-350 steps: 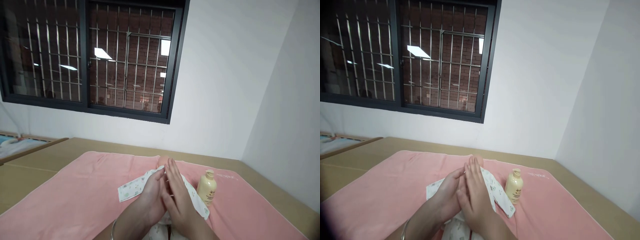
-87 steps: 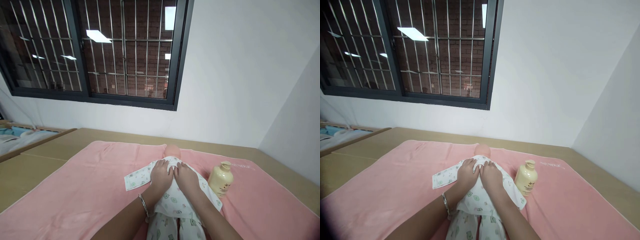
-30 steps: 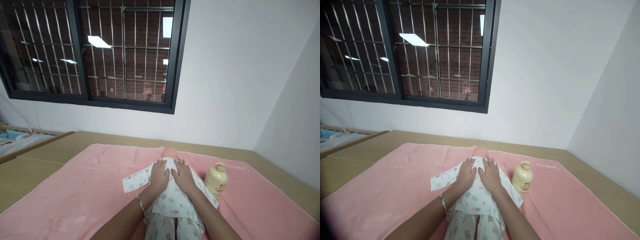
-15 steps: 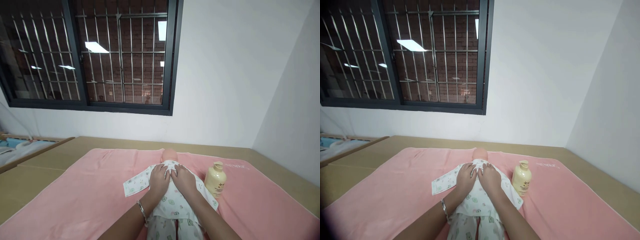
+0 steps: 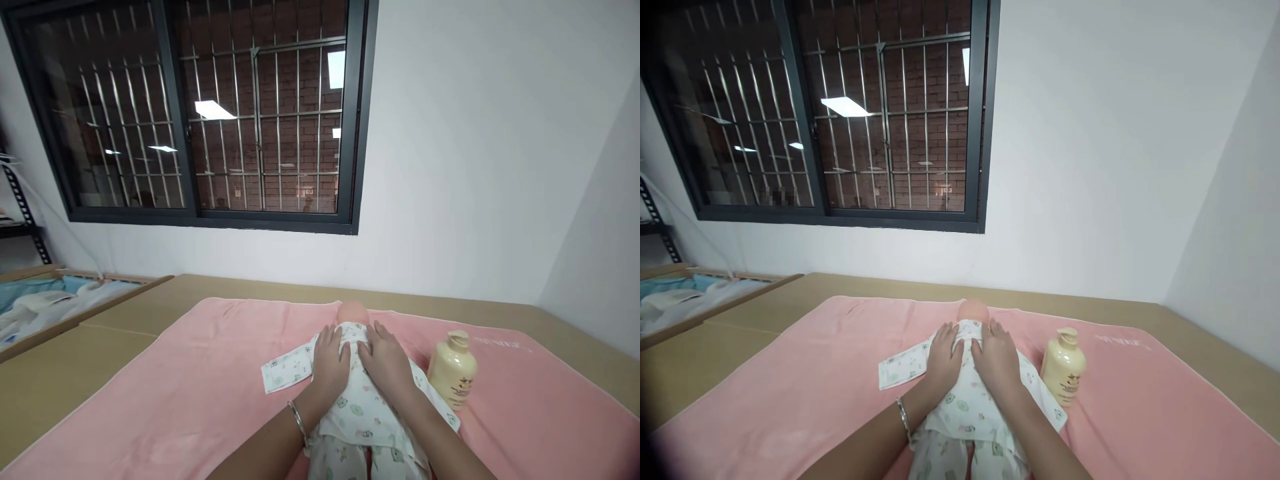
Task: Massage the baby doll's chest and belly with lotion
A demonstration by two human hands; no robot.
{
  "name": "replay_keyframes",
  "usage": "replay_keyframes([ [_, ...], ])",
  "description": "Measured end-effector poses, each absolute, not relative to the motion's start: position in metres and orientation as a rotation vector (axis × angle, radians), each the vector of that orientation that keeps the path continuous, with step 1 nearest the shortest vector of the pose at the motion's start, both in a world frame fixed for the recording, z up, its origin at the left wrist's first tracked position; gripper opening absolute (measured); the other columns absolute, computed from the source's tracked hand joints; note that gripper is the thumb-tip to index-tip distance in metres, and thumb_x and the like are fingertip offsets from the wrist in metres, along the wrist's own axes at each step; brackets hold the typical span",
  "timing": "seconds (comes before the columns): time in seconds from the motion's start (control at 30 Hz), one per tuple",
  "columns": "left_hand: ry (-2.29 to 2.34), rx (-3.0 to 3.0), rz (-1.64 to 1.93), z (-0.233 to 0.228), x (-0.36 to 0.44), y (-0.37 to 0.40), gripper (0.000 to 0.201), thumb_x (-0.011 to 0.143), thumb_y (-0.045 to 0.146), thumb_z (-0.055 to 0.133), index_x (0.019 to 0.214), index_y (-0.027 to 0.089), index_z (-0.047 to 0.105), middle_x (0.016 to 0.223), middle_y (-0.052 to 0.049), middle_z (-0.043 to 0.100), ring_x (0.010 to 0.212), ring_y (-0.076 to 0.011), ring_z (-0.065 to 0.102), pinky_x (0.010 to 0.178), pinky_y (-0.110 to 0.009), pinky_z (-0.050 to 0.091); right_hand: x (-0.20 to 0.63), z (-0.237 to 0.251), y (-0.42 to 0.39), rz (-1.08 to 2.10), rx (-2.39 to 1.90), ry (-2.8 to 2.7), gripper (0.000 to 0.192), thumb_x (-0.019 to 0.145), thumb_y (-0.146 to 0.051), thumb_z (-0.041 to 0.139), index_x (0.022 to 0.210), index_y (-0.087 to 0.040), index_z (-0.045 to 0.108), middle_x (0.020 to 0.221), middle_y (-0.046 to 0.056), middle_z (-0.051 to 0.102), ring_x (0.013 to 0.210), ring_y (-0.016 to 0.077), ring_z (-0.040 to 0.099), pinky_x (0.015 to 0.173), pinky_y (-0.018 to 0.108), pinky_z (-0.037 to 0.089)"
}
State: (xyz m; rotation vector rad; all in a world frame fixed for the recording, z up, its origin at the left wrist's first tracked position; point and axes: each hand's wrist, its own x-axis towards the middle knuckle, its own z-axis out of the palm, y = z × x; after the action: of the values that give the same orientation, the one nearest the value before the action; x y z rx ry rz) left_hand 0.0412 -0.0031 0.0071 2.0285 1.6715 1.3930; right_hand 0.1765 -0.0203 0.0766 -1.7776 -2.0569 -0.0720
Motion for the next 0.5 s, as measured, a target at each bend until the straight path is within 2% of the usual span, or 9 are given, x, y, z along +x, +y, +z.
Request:
replay_keyframes([
  [0.07, 1.649, 2.025, 1.446, 0.004, 0.04, -0.003, 0.051, 0.098, 0.035, 0.033, 0.142, 0.013, 0.046, 0.153, -0.012, 0.041, 0.146, -0.0262, 0.029, 0.121, -0.049, 0.024, 0.174, 0.073, -0.02, -0.153, -1.691, -2.068, 0.06, 0.092, -0.033, 0.038, 0.146, -0.006, 0.041, 0.156, 0.017, 0.032, 0.146, 0.0284, 0.024, 0.118, 0.043, 0.019],
  [0.13, 1.599, 2.048, 1.516, 0.001, 0.039, -0.003, 0.052, 0.099, 0.034, 0.029, 0.146, 0.016, 0.041, 0.157, -0.009, 0.034, 0.148, -0.0233, 0.023, 0.122, -0.048, 0.02, 0.171, 0.068, -0.02, -0.104, -1.646, -2.142, 0.064, 0.093, -0.036, 0.037, 0.15, -0.007, 0.034, 0.16, 0.014, 0.023, 0.149, 0.0279, 0.013, 0.12, 0.046, 0.01],
  [0.27, 1.571, 2.059, 1.571, -0.001, 0.038, -0.004, 0.052, 0.1, 0.034, 0.022, 0.149, 0.02, 0.035, 0.159, -0.006, 0.03, 0.15, -0.0198, 0.019, 0.123, -0.047, 0.016, 0.169, 0.063, -0.018, 0.11, -1.628, -2.254, 0.063, 0.095, -0.039, 0.034, 0.151, -0.011, 0.032, 0.16, 0.013, 0.023, 0.149, 0.0277, 0.014, 0.12, 0.049, 0.011],
  [0.37, 1.571, 2.063, 1.569, -0.002, 0.038, -0.004, 0.053, 0.1, 0.035, 0.02, 0.149, 0.02, 0.034, 0.158, -0.006, 0.032, 0.149, -0.0192, 0.019, 0.123, -0.047, 0.016, 0.171, 0.066, -0.018, 0.055, -1.608, -2.154, 0.064, 0.094, -0.035, 0.034, 0.153, -0.009, 0.027, 0.162, 0.012, 0.018, 0.15, 0.0241, 0.009, 0.121, 0.045, 0.009],
  [0.5, 1.56, 2.084, 1.599, -0.006, 0.037, -0.001, 0.052, 0.1, 0.033, 0.021, 0.147, 0.018, 0.037, 0.157, -0.009, 0.035, 0.149, -0.0207, 0.021, 0.123, -0.049, 0.016, 0.171, 0.068, -0.021, 0.09, -1.582, -2.223, 0.061, 0.095, -0.039, 0.036, 0.149, -0.012, 0.037, 0.16, 0.012, 0.025, 0.149, 0.0256, 0.014, 0.121, 0.048, 0.007],
])
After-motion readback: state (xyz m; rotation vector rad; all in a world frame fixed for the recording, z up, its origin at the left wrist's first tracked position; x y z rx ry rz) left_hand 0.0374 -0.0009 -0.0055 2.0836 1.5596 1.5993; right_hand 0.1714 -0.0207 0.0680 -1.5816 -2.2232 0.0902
